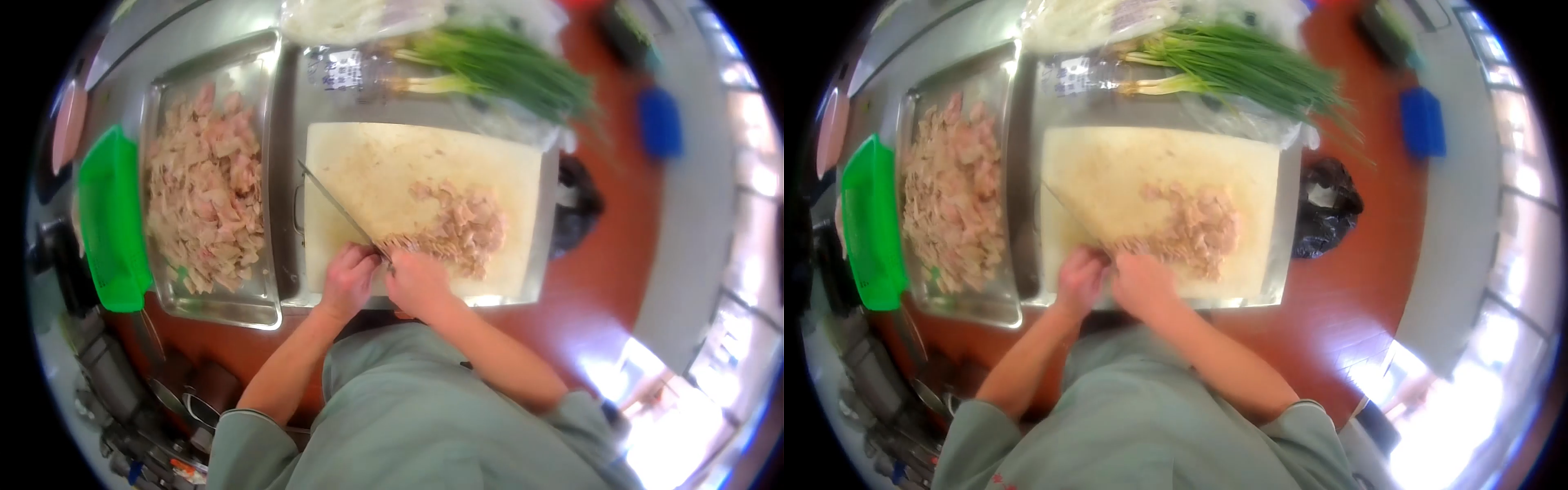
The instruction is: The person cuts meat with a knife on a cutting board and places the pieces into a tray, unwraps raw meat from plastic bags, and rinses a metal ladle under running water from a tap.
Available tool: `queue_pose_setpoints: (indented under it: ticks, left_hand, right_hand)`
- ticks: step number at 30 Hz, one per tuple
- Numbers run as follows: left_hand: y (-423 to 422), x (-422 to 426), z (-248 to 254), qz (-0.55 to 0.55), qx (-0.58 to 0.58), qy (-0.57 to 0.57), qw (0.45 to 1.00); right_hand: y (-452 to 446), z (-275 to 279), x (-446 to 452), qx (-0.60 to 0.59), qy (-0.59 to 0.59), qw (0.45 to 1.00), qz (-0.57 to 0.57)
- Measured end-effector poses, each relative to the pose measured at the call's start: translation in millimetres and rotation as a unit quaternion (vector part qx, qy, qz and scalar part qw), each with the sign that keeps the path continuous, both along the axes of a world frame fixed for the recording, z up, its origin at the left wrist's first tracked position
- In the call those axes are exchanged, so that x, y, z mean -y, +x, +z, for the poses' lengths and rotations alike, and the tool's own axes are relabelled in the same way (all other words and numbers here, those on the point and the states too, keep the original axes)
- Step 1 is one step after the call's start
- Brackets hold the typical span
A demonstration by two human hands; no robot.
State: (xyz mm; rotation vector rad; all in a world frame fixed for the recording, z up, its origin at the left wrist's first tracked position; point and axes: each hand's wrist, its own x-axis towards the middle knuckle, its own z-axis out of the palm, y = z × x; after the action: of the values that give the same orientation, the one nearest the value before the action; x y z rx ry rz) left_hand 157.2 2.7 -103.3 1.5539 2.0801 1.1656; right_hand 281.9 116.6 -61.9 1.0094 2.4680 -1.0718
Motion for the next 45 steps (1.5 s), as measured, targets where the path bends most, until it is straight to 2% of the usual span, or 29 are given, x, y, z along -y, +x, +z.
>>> queue_pose_setpoints:
  ticks: [4, 7, 9, 11, 12, 14, 15, 20, 22, 25, 28, 31, 36, 45]
  left_hand:
    - [6, -4, 5, 0.007, -0.005, -0.013, 1.000]
    - [6, 0, -4, 0.020, -0.007, -0.048, 0.999]
    - [4, -12, -6, 0.046, -0.025, -0.043, 0.998]
    - [5, -39, -2, 0.091, -0.057, -0.005, 0.994]
    - [9, -54, 0, 0.073, -0.075, -0.012, 0.994]
    - [22, -84, 3, 0.040, -0.110, -0.028, 0.993]
    - [27, -99, 4, 0.018, -0.091, -0.020, 0.995]
    - [56, -155, 4, -0.131, 0.027, 0.006, 0.991]
    - [61, -166, 10, -0.182, -0.024, -0.007, 0.983]
    - [65, -169, 11, -0.241, -0.068, -0.019, 0.968]
    - [63, -163, 9, -0.252, -0.059, -0.011, 0.966]
    - [66, -150, 9, -0.209, -0.047, 0.001, 0.977]
    - [70, -134, 0, -0.079, 0.005, 0.039, 0.996]
    - [44, -121, 2, 0.086, 0.104, 0.093, 0.986]
  right_hand:
    - [24, 0, -13, -0.058, -0.036, 0.997, -0.043]
    - [85, 2, -8, -0.156, 0.043, 0.983, -0.091]
    - [114, 43, -19, -0.059, -0.115, 0.964, -0.233]
    - [152, 48, -19, -0.031, -0.167, 0.914, -0.367]
    - [167, 49, -19, -0.015, -0.194, 0.881, -0.431]
    - [191, 53, -25, -0.028, -0.220, 0.848, -0.482]
    - [200, 54, -27, -0.034, -0.233, 0.831, -0.504]
    - [233, 4, -14, -0.184, -0.356, 0.761, -0.509]
    - [234, -8, -8, -0.223, -0.419, 0.727, -0.495]
    - [218, -17, -5, -0.235, -0.433, 0.699, -0.519]
    - [201, -20, -8, -0.189, -0.406, 0.773, -0.450]
    - [179, -21, 2, -0.192, -0.412, 0.761, -0.463]
    - [143, -25, 15, -0.189, -0.432, 0.756, -0.454]
    - [96, -6, 4, -0.129, -0.412, 0.802, -0.413]
